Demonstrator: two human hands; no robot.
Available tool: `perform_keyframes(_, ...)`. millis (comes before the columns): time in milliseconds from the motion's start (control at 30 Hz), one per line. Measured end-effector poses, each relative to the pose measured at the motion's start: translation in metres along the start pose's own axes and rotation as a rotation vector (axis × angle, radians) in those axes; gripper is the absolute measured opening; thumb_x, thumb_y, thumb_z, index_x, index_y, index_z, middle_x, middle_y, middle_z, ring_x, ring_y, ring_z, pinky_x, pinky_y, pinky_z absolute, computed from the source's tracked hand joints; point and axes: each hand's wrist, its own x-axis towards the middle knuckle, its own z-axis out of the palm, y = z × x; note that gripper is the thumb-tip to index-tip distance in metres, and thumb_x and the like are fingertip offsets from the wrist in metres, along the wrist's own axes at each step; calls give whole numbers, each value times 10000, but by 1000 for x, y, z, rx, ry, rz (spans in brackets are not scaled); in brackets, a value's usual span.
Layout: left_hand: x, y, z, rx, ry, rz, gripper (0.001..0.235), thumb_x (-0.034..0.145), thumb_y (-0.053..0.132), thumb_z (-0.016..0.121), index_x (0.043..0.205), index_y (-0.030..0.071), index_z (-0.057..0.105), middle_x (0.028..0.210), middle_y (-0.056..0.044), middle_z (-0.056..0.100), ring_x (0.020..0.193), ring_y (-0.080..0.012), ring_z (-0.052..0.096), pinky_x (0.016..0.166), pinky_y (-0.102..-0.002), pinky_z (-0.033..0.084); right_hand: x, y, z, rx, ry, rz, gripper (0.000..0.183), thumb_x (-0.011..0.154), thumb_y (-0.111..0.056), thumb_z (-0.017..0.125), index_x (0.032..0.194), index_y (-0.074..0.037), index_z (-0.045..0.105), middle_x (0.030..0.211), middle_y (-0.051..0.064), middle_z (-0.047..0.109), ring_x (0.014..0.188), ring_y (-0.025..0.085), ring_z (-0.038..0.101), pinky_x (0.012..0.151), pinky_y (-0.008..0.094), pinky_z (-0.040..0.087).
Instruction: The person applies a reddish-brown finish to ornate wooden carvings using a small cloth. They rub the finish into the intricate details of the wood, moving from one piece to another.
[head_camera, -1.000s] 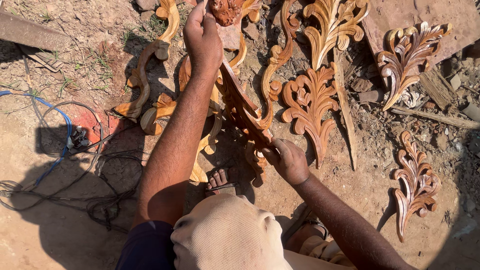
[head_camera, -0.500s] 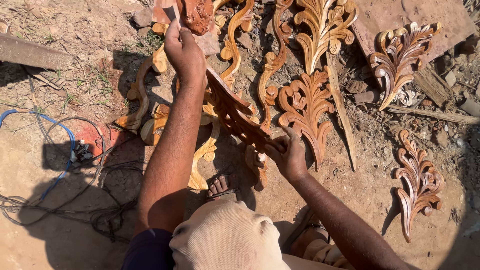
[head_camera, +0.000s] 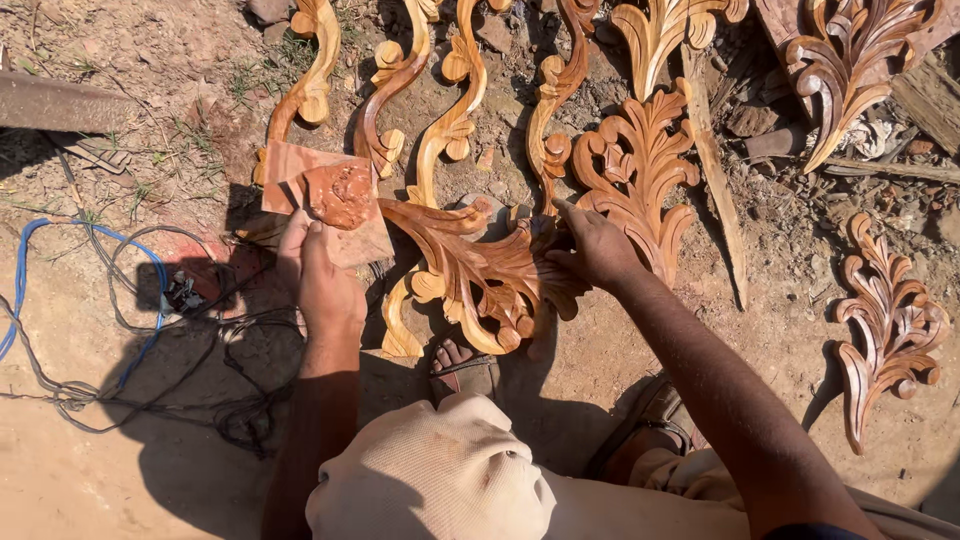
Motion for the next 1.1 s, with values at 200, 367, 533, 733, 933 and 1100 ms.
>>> perform_keyframes(200,-81,-87,-52,165,-305,-292,198,992,14,600,1178,-45,636,1300,-102,641,1202,-171,617,1078,-312,482,-20,-13,29,34,395,-320,580,961,-264,796,1448,-71,547,1237,169,599,1110,337,615,924,468,536)
perform_keyframes(367,-83,-114,-67,214,-262,-511,183,930,-6,682,1112,-28,695,1169,-94,658,1066,-195,627,945,-343,512,-47,-62,60,85,402,-474,641,891,-340,814,1434,-108,564,1224,171,556,1105,335,581,911,488,518)
perform_keyframes(533,-74,-97,-66,118,-166,-827,270,897,52,688,1166,25,673,1129,-43,669,1089,-155,625,975,-343,498,-49,-85,67,85,393,-461,596,895,-349,832,1410,-147,611,1247,141,570,1071,296,583,892,456,499)
perform_keyframes(733,-65,-62,-51,-10,-307,-922,266,931,80,631,1180,-11,653,1126,-70,683,1073,-183,632,970,-347,489,-45,-91,57,92,439,-493,533,920,-287,819,1399,-142,637,1256,150,556,1112,309,583,944,464,497)
perform_keyframes(933,-64,-36,-23,-59,-337,-1008,371,907,104,510,1232,-12,645,1176,-82,701,1093,-193,658,986,-363,513,-43,-97,61,126,449,-460,426,899,-276,838,1273,-142,684,1230,147,550,1101,314,571,926,479,469)
perform_keyframes(1100,-72,-47,-23,-104,-357,-912,373,899,59,489,1227,-29,643,1174,-98,691,1095,-197,668,986,-364,527,-41,-97,63,184,506,-422,337,875,-223,854,1175,-154,718,1211,120,573,1090,311,572,903,473,448)
